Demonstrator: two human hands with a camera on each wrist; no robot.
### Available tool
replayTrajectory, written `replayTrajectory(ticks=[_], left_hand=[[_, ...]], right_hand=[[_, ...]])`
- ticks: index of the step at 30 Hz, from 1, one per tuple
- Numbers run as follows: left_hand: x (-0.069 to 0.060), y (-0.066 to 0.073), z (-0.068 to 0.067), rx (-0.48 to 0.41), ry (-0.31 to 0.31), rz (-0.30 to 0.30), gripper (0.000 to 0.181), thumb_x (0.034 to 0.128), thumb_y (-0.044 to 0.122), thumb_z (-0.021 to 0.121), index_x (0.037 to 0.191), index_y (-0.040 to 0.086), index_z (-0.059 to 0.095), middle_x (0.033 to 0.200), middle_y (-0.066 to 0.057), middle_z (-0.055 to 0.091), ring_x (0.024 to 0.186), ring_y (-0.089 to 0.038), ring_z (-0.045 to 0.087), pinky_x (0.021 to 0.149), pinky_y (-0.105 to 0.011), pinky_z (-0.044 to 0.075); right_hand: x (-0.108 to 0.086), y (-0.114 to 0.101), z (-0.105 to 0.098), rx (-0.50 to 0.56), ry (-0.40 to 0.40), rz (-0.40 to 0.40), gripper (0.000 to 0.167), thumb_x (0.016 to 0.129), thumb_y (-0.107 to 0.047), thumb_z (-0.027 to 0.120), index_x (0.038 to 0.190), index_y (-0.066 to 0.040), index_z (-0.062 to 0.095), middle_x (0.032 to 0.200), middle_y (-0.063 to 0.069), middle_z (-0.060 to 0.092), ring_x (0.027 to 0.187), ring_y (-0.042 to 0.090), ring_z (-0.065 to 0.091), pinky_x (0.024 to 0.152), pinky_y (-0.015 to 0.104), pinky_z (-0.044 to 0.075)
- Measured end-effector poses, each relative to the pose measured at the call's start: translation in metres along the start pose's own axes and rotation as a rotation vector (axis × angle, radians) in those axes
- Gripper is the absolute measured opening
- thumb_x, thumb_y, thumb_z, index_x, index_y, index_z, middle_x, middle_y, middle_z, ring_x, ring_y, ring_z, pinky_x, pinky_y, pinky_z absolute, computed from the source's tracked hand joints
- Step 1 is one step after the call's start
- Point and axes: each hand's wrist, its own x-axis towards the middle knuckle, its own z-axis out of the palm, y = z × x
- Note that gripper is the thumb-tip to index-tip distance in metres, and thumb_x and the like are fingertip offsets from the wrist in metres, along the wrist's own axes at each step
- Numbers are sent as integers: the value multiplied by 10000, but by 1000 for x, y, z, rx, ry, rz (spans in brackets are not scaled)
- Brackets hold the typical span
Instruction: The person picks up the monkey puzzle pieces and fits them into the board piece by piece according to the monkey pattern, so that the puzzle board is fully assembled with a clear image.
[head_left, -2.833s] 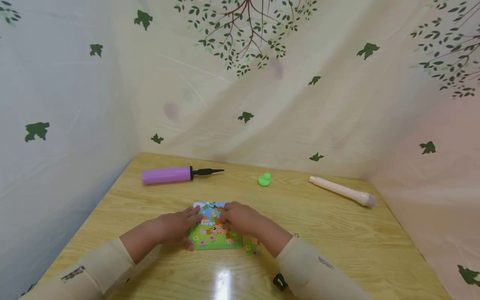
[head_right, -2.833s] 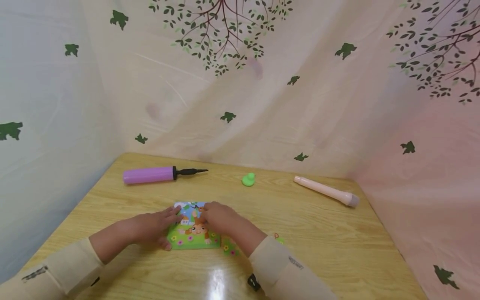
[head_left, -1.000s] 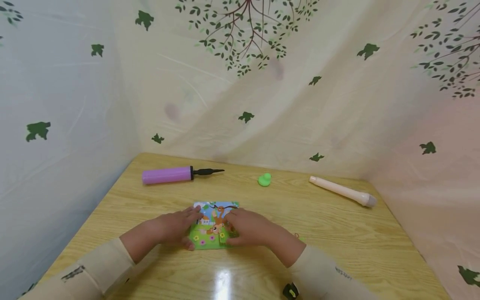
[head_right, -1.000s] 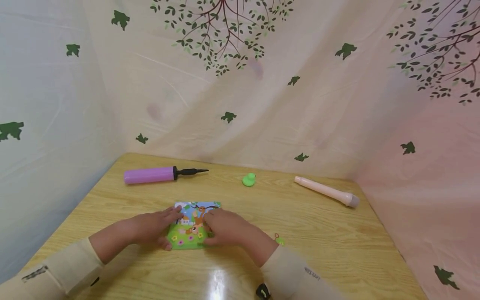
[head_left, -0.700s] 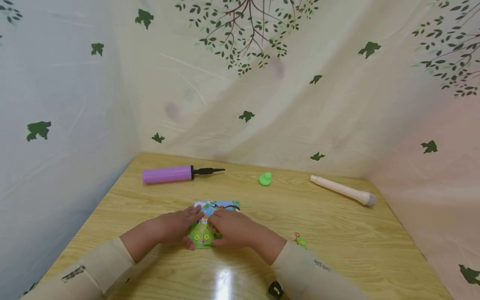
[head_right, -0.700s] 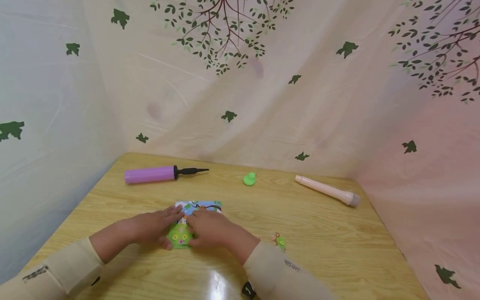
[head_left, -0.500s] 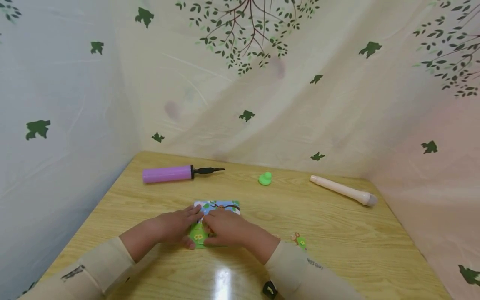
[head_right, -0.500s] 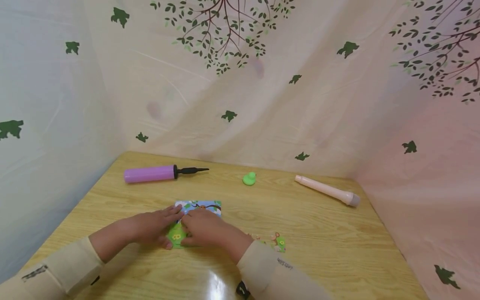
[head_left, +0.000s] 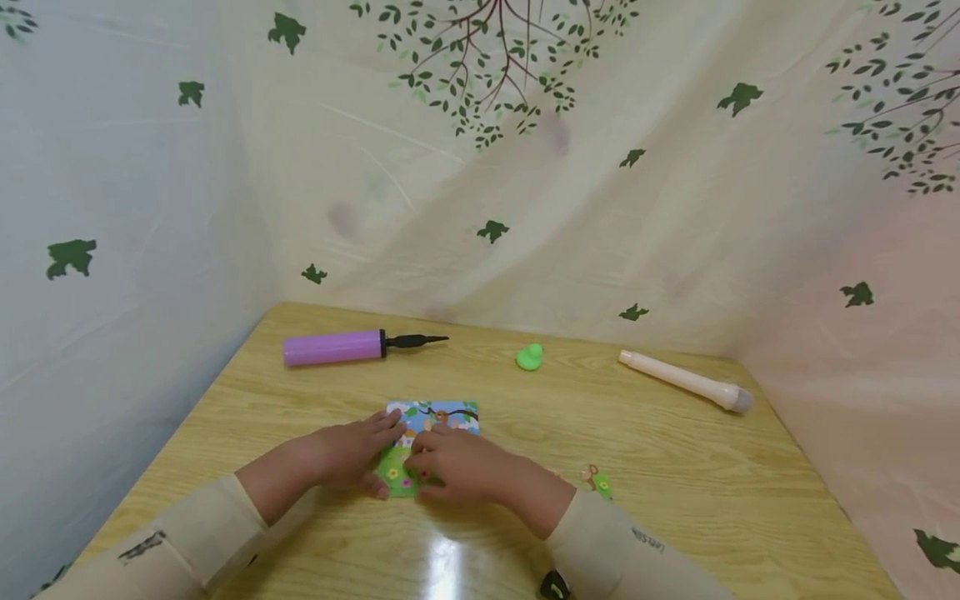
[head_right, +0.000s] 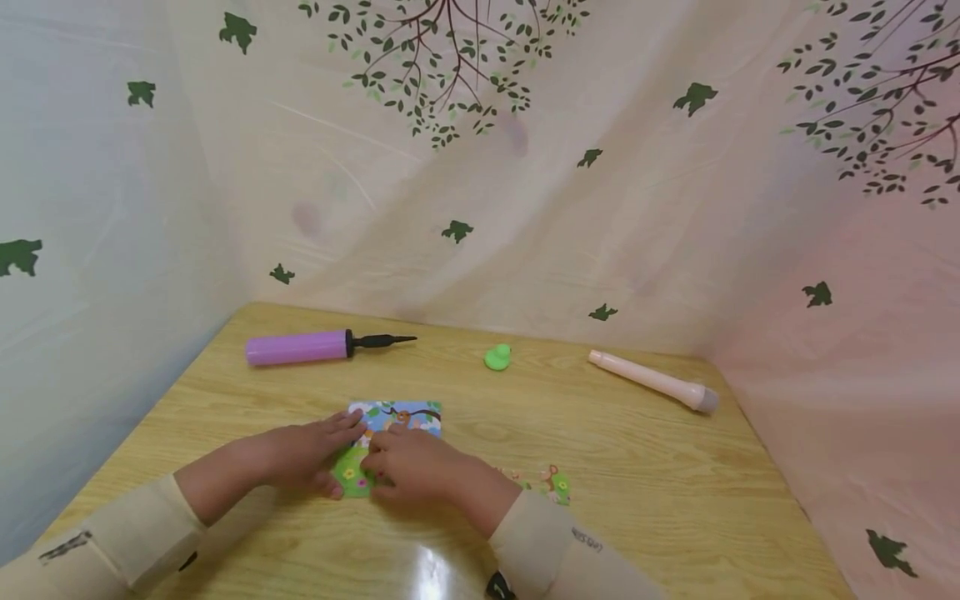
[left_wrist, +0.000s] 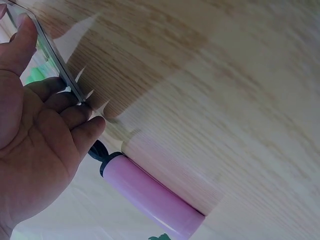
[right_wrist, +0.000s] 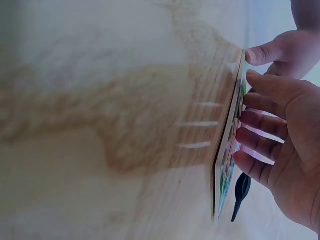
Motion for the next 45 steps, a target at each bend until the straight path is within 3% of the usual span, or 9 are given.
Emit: replayTrajectory(ticks=[11, 16, 19, 23, 31, 37, 43, 45], left_hand=[[0, -1, 1, 15, -8, 0, 958, 835, 534, 692, 1548, 60, 263, 1635, -165, 151, 1494, -377, 179, 1176, -539, 286], [2, -3, 3, 14, -5, 4, 954, 841, 528, 694, 1547, 54, 263, 1633, -168, 156, 1494, -373, 179, 1178, -537, 283], [2, -3, 4, 18, 2, 7, 956, 838, 529, 696, 1547, 55, 264, 1633, -166, 159, 1493, -371, 183, 1179, -532, 283], [2, -2, 4, 20, 6, 6, 960, 832, 524, 701, 1547, 58, 264, 1633, -166, 153, 1492, -376, 183, 1182, -530, 278], [0, 0, 2, 11, -12, -6, 951, 835, 503, 703, 1553, 69, 254, 1638, -163, 132, 1497, -375, 163, 1193, -526, 252], [2, -1, 2, 20, -29, -27, 944, 846, 519, 685, 1562, 100, 235, 1647, -128, 119, 1506, -345, 151, 1198, -511, 252], [2, -1, 2, 24, -27, -35, 955, 840, 534, 684, 1564, 106, 232, 1648, -128, 112, 1506, -347, 152, 1191, -519, 266], [2, -1, 2, 26, -26, -31, 960, 838, 539, 683, 1563, 97, 235, 1646, -138, 113, 1504, -353, 152, 1188, -522, 270]], right_hand=[[-2, -6, -3, -116, -39, -14, 486, 964, -487, 568, 1390, -255, 566, 1322, -64, 550, 1207, 132, 500, 970, 275, 506], [-4, -5, -4, -21, -34, 6, 470, 968, -437, 584, 1390, -231, 566, 1321, -56, 559, 1219, 133, 507, 1022, 294, 479], [-7, 1, -3, 54, 14, 11, 425, 979, -389, 583, 1360, -200, 583, 1289, -51, 581, 1215, 124, 530, 1118, 338, 412], [-16, 12, -8, 97, 58, 49, 382, 989, -342, 586, 1329, -167, 588, 1257, -35, 592, 1211, 128, 541, 1131, 342, 401], [-52, 37, -25, 165, -3, 254, 386, 986, -324, 598, 1336, -162, 584, 1262, 9, 597, 1135, 171, 575, 951, 333, 521], [-84, 55, -33, 211, -85, 393, 347, 966, -309, 631, 1249, -107, 636, 1194, 34, 625, 1096, 206, 601, 914, 392, 535], [-106, 59, -33, 371, -236, 613, 323, 886, -326, 730, 1131, -133, 645, 1070, -24, 613, 870, 127, 596, 810, 363, 537], [-112, 58, -32, 402, -290, 653, 350, 845, -374, 768, 1092, -167, 632, 1028, -48, 582, 819, 117, 557, 758, 350, 515]])
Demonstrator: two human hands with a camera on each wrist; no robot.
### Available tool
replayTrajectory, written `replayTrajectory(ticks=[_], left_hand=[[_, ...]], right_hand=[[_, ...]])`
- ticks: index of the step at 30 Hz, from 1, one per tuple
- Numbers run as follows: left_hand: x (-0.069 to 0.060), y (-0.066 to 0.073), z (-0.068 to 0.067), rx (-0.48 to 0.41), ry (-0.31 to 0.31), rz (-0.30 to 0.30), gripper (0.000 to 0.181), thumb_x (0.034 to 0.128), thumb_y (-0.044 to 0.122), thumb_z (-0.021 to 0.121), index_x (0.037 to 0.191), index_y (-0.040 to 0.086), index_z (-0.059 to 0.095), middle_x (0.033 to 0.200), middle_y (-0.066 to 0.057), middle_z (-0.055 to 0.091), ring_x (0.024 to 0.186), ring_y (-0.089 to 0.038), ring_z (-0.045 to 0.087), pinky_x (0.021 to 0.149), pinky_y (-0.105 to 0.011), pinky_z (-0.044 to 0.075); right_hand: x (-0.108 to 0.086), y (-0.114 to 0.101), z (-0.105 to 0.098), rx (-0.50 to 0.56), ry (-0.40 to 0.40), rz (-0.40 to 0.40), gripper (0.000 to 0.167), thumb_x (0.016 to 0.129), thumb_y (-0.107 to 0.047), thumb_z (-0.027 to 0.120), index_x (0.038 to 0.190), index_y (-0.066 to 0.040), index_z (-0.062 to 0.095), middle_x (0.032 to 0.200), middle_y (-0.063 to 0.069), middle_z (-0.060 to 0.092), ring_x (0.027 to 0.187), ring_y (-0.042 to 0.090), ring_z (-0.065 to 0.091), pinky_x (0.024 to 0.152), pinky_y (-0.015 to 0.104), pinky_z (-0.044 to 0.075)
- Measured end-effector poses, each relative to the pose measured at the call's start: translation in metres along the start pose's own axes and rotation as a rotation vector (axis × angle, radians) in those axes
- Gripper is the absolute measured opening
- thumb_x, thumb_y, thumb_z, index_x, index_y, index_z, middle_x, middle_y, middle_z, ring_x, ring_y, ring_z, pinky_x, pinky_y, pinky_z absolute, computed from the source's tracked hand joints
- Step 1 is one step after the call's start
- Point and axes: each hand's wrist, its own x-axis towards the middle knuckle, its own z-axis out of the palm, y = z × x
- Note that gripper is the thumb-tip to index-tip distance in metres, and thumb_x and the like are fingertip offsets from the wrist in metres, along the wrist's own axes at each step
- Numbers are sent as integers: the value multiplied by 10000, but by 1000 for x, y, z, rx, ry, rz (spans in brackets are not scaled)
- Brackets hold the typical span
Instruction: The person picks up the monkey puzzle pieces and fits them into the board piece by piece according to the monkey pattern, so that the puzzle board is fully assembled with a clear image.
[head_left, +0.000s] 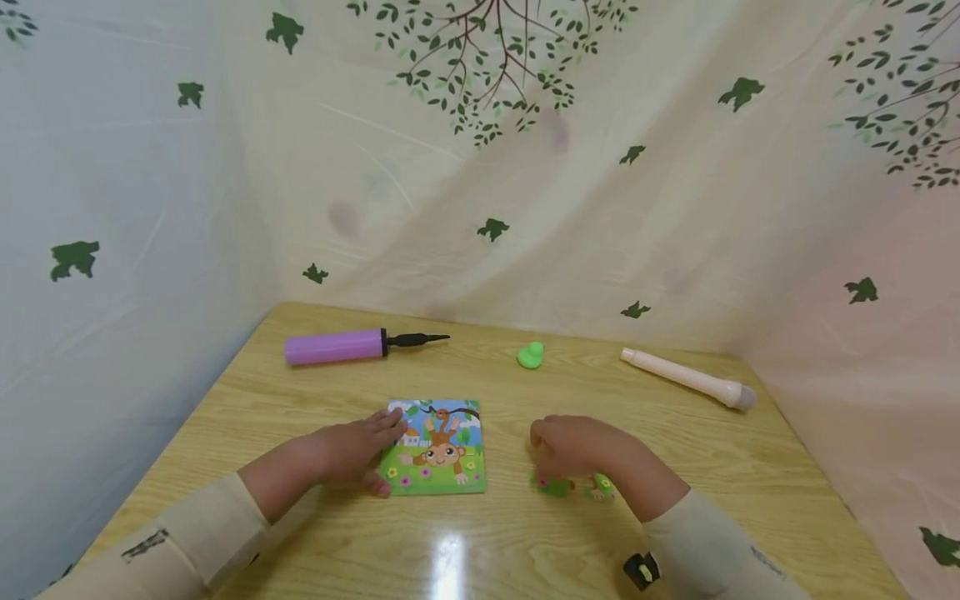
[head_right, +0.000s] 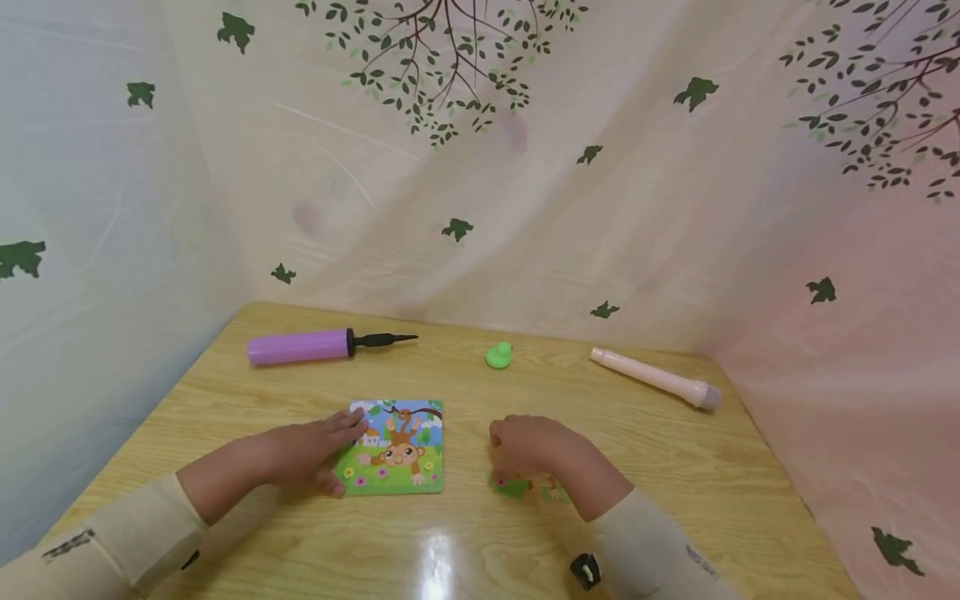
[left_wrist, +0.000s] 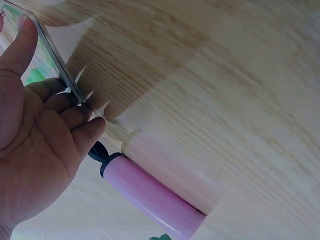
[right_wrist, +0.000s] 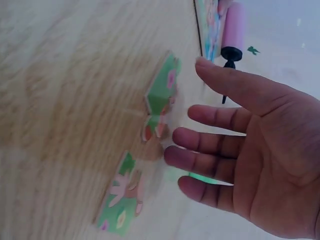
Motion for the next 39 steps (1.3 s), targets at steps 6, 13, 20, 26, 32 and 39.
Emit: replayTrajectory(ticks=[6, 13, 20, 26, 32, 39], left_hand=[[-1, 2, -2, -5, -3, 7, 955, 843, 529, 683, 1560, 83, 238, 1643, -157, 114, 1502, -369, 149, 1186, -528, 269], [0, 0, 0, -11, -7, 10, 939, 854, 506, 684, 1563, 94, 228, 1647, -137, 109, 1508, -349, 138, 1205, -511, 232], [0, 0, 0, -11, -1, 3, 942, 852, 513, 683, 1564, 101, 225, 1648, -128, 108, 1508, -345, 142, 1203, -505, 242], [-2, 2, -2, -18, -5, -1, 939, 854, 511, 681, 1565, 103, 222, 1648, -127, 102, 1508, -346, 140, 1204, -510, 236], [-2, 4, -4, -23, -5, 5, 926, 863, 492, 683, 1562, 89, 228, 1646, -138, 115, 1507, -355, 140, 1205, -515, 232], [-3, 2, -4, -30, 5, 19, 929, 859, 489, 691, 1556, 71, 242, 1641, -157, 125, 1500, -376, 149, 1198, -530, 239]], right_hand=[[-6, 0, 8, 16, -59, 28, 392, 758, -363, 848, 989, -225, 562, 914, -67, 503, 760, 142, 494, 642, 319, 450], [-5, -7, 13, -34, -22, -35, 319, 804, -271, 821, 923, -189, 536, 837, -73, 492, 735, 121, 457, 623, 286, 411], [2, -14, 15, -68, 19, -138, 285, 827, -306, 793, 912, -186, 550, 811, -94, 482, 719, 90, 443, 629, 244, 398], [13, -20, 19, -91, 66, -191, 308, 771, -325, 783, 911, -190, 544, 794, -97, 480, 706, 82, 446, 617, 237, 399], [24, -29, 17, -100, 128, -263, 296, 794, -354, 728, 981, -200, 558, 849, -105, 486, 750, 80, 459, 641, 225, 416], [39, -57, 12, -156, 192, -385, 335, 847, -414, 719, 1053, -190, 581, 930, -107, 516, 812, 66, 472, 706, 213, 448]])
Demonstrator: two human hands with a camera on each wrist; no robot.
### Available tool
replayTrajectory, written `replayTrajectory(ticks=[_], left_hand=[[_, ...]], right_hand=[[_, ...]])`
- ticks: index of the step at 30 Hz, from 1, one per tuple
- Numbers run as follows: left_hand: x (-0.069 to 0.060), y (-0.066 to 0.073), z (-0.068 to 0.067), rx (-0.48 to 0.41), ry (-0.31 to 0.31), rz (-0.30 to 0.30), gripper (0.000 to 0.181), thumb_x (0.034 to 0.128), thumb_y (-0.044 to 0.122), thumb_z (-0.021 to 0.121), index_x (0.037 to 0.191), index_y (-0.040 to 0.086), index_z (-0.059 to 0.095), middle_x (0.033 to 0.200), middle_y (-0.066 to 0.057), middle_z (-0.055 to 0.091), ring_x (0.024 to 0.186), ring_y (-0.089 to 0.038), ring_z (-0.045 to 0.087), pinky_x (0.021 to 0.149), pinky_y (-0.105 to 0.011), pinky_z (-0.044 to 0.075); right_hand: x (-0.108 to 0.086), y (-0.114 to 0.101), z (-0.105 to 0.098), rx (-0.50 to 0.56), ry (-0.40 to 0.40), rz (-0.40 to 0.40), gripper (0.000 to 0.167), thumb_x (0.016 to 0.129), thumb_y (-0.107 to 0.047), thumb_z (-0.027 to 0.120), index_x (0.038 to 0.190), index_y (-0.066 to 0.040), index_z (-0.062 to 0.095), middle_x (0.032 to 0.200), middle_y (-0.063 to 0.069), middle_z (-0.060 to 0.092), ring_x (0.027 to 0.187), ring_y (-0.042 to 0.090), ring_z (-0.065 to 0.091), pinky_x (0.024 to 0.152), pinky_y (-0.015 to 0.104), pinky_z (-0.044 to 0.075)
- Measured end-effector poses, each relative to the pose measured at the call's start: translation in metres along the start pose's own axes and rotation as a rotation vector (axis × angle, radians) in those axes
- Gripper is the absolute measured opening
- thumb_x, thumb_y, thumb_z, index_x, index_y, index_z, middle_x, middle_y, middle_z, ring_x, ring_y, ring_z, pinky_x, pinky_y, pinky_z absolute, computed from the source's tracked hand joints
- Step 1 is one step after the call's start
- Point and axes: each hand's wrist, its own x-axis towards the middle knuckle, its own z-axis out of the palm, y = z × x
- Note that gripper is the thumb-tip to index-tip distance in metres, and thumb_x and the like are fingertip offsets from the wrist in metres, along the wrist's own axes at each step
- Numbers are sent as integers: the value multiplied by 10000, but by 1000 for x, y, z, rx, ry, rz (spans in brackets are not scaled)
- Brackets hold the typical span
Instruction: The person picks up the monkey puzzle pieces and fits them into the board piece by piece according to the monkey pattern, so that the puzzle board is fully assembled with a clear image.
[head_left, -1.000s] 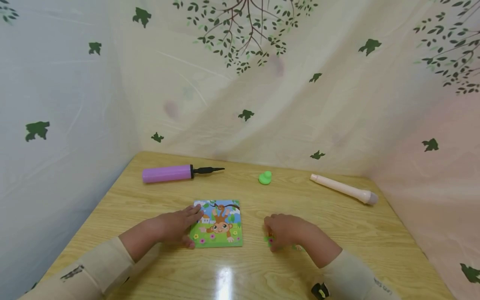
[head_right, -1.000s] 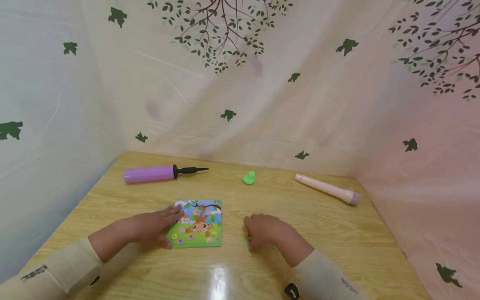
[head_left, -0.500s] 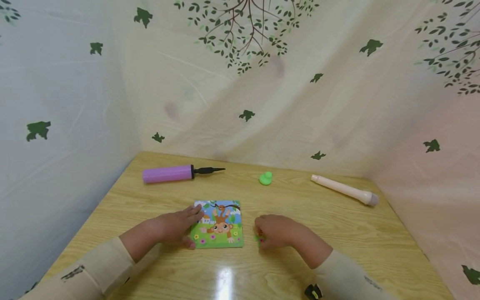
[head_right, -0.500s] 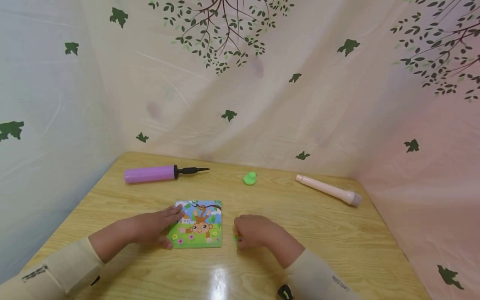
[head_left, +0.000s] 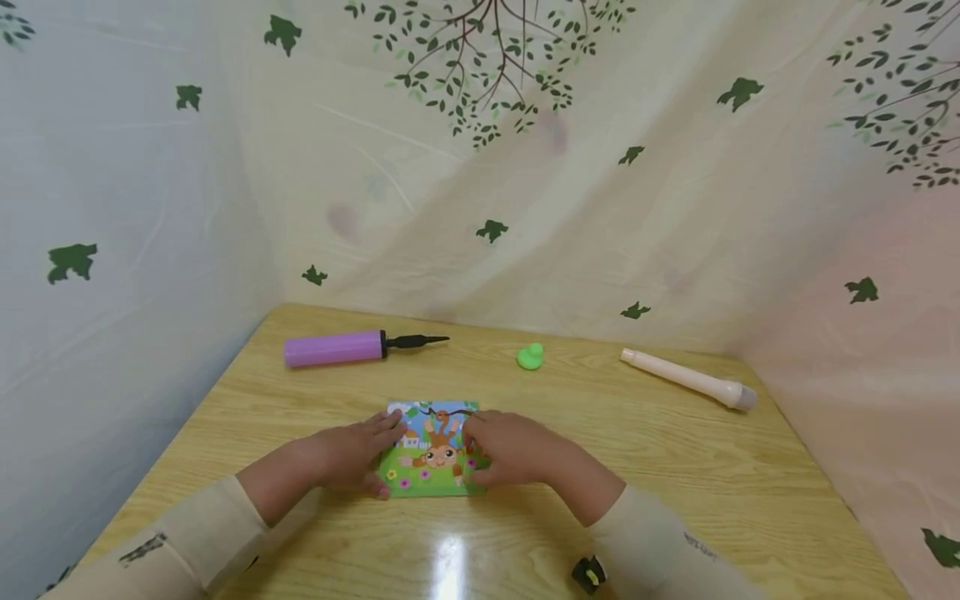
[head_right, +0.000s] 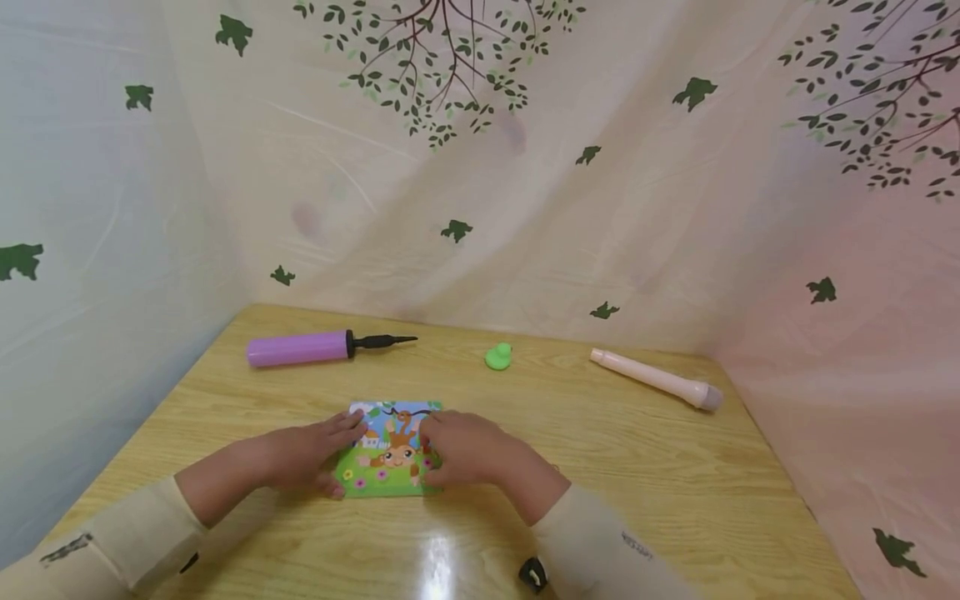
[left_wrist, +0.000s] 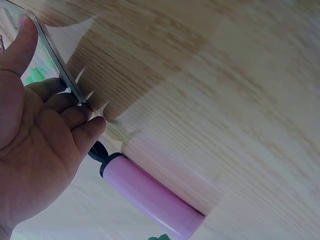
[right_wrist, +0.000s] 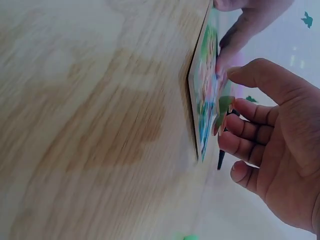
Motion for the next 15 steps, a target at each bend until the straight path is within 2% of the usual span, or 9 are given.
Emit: replayTrajectory(ticks=[6, 8, 11, 13, 15], left_hand=[[1, -2, 2, -7, 4, -3, 940, 852, 516, 684, 1560, 88, 237, 1644, -141, 124, 1502, -363, 152, 1199, -526, 239], [1, -3, 3, -2, 7, -8, 942, 850, 525, 681, 1562, 97, 235, 1646, -128, 127, 1504, -351, 155, 1199, -519, 245], [0, -3, 2, 3, 13, 1, 940, 851, 520, 683, 1559, 88, 241, 1644, -135, 133, 1502, -358, 161, 1194, -522, 258], [-1, -2, 1, 0, 14, 10, 934, 855, 507, 687, 1556, 74, 248, 1642, -147, 138, 1499, -368, 164, 1189, -527, 265], [-3, -1, 0, -6, 15, 19, 928, 859, 490, 692, 1551, 56, 253, 1638, -165, 141, 1495, -383, 165, 1186, -532, 268]], right_hand=[[25, -16, 8, -65, 27, -93, 314, 851, -397, 708, 1060, -202, 580, 943, -119, 524, 814, 43, 482, 725, 199, 459], [32, -20, 13, -90, 31, -116, 285, 854, -382, 699, 1047, -207, 582, 933, -122, 522, 825, 35, 490, 826, 202, 486], [40, -25, 17, -117, 24, -128, 252, 860, -360, 685, 1037, -203, 597, 949, -109, 537, 853, 40, 507, 891, 231, 498], [44, -28, 20, -122, 17, -130, 230, 875, -351, 673, 1046, -208, 616, 984, -105, 554, 894, 34, 523, 1005, 249, 471], [46, -30, 22, -125, 11, -131, 209, 893, -346, 660, 1052, -213, 633, 1010, -106, 566, 918, 34, 533, 1033, 260, 459]])
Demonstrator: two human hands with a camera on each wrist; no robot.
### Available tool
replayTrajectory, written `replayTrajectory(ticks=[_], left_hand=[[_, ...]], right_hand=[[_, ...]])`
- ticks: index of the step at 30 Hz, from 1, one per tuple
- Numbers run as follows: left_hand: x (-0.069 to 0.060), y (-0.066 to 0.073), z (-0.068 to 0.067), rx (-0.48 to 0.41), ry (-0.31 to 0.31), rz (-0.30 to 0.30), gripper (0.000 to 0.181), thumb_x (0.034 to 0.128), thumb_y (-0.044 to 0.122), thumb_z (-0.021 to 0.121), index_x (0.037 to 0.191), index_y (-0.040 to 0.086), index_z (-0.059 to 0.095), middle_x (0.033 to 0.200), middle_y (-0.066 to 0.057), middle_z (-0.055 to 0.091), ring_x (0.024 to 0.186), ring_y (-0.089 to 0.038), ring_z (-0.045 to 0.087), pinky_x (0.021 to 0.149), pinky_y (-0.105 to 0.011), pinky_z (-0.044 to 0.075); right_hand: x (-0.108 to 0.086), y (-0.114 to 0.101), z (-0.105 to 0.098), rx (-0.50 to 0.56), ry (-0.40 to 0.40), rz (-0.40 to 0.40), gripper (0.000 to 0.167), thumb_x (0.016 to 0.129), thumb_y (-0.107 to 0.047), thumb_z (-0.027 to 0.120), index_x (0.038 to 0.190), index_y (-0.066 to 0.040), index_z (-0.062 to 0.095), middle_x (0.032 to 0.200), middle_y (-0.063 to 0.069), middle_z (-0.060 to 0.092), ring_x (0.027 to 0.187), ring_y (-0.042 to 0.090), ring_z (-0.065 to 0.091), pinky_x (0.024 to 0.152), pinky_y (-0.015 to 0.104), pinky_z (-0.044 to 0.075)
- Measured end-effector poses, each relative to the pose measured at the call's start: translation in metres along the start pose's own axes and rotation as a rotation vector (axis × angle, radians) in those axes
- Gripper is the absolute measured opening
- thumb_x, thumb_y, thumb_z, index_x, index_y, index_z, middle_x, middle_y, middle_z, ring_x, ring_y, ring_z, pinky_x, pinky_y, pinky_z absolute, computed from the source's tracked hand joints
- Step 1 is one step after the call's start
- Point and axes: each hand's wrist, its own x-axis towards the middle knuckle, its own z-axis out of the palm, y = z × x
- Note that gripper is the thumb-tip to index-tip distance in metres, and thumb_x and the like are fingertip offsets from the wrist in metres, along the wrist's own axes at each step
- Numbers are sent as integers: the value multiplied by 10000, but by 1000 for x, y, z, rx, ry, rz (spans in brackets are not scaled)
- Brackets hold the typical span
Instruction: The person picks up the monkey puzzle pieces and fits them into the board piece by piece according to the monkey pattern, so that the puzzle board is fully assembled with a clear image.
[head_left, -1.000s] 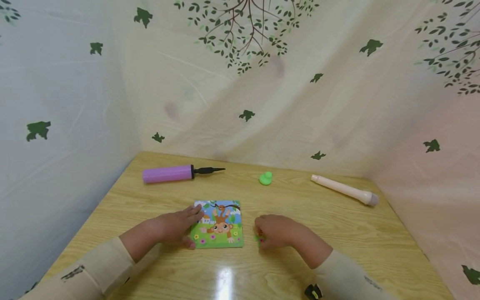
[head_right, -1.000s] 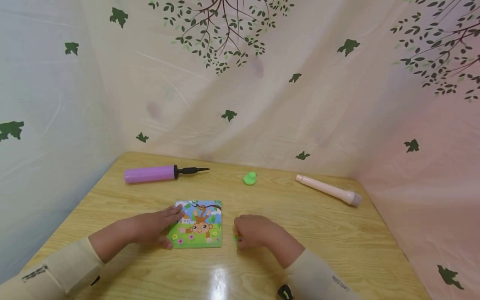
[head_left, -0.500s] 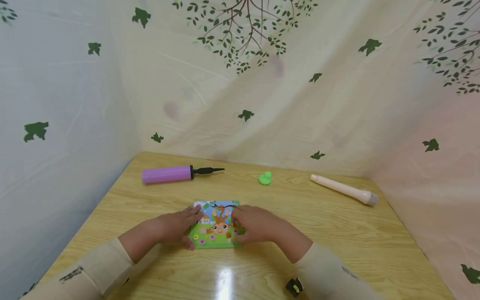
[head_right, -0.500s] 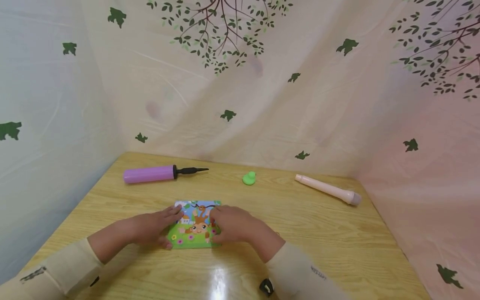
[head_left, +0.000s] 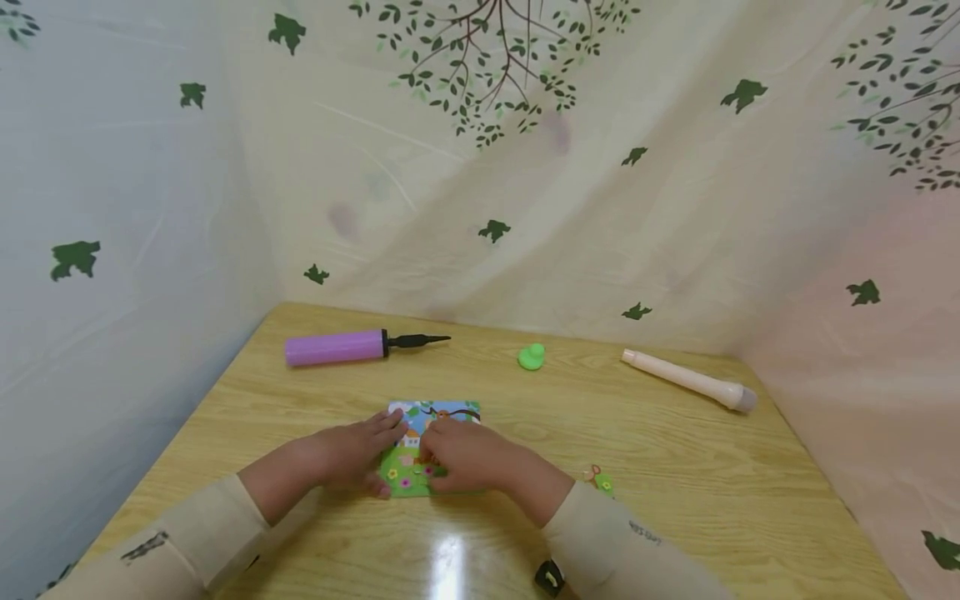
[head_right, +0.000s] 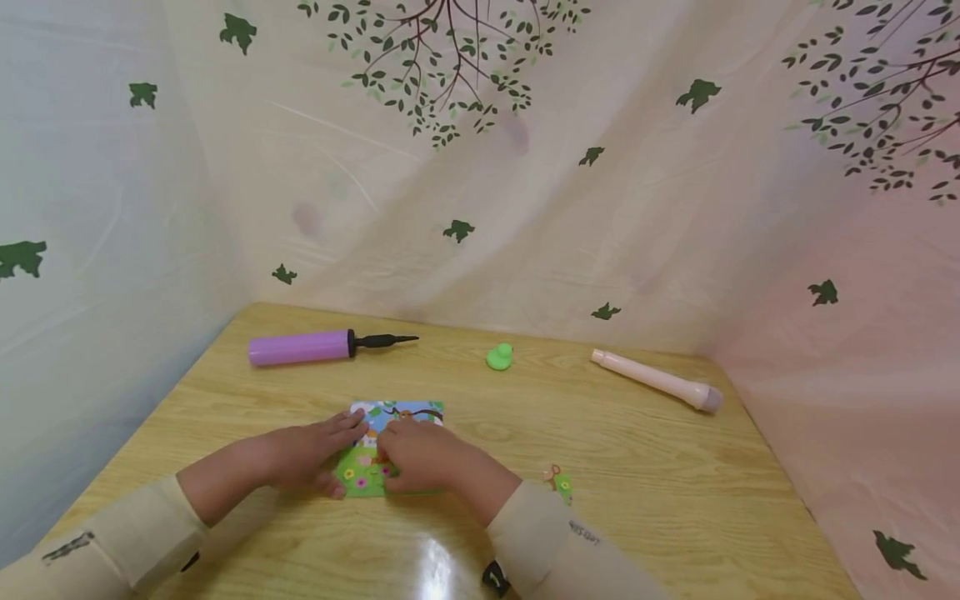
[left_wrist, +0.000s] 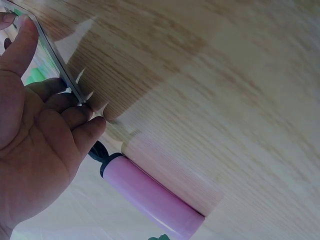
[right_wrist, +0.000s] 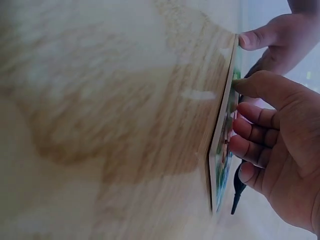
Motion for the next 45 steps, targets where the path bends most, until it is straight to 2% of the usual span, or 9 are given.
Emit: replayTrajectory(ticks=[3, 10, 26, 28, 31, 34, 38, 41, 45], left_hand=[[-1, 1, -1, -2, -1, -3, 926, 859, 483, 695, 1551, 54, 253, 1638, -164, 142, 1496, -382, 165, 1186, -530, 270], [0, 0, 1, 5, 3, -5, 932, 856, 492, 696, 1552, 60, 252, 1639, -159, 146, 1495, -378, 173, 1180, -532, 283], [2, -3, 0, 20, -8, -12, 942, 855, 520, 679, 1558, 70, 240, 1641, -155, 134, 1497, -372, 168, 1183, -535, 274], [2, -3, 0, 21, -10, -13, 941, 854, 521, 679, 1559, 77, 240, 1642, -150, 132, 1499, -368, 164, 1185, -533, 269], [3, -4, 1, 19, -8, -7, 939, 853, 516, 682, 1557, 75, 245, 1641, -153, 131, 1498, -374, 160, 1185, -537, 266], [3, -5, 2, 15, -8, -10, 936, 853, 515, 684, 1558, 83, 246, 1643, -143, 131, 1501, -365, 156, 1188, -533, 261], [3, -4, 2, 13, -10, -15, 932, 856, 510, 683, 1558, 81, 245, 1644, -144, 131, 1502, -364, 155, 1190, -532, 259], [3, -3, 2, 13, -8, -13, 929, 857, 500, 686, 1556, 72, 248, 1641, -153, 133, 1500, -371, 155, 1188, -536, 260], [1, -1, 1, 11, -3, -2, 923, 859, 488, 688, 1553, 63, 252, 1639, -162, 136, 1498, -379, 155, 1185, -536, 266]], right_hand=[[2, -2, 1, 1, 10, -14, 187, 917, -331, 648, 1061, -211, 653, 1024, -108, 581, 953, 29, 552, 1164, 314, 353], [2, -3, -1, 46, 14, -31, 186, 940, -288, 655, 1095, -184, 654, 1025, -92, 579, 978, 33, 568, 1219, 396, 250], [1, -10, 1, -44, 53, -77, 187, 958, -291, 648, 1111, -200, 703, 1039, -65, 591, 998, 59, 588, 1179, 425, 335], [-1, -12, 2, -58, 63, -69, 171, 958, -294, 645, 1096, -213, 705, 1029, -64, 579, 985, 64, 586, 1129, 372, 407], [-4, -16, 4, -86, 88, -72, 139, 964, -250, 634, 1076, -213, 708, 1017, -53, 568, 923, 61, 567, 926, 225, 508], [-9, -21, 5, -131, 96, -72, 194, 987, -182, 588, 1144, -183, 702, 1038, -29, 555, 859, 55, 537, 715, 136, 475], [-16, -30, 6, -253, 78, -62, 322, 1023, -157, 511, 1323, -123, 623, 1149, 4, 539, 1023, 92, 557, 882, 170, 516], [-20, -33, 5, -302, 71, -61, 365, 1023, -172, 509, 1375, -104, 577, 1219, 15, 536, 1179, 137, 521, 1056, 243, 459], [-25, -29, 2, -158, 59, -61, 363, 997, -158, 547, 1354, -112, 597, 1244, 15, 551, 1175, 130, 530, 1032, 224, 466]])
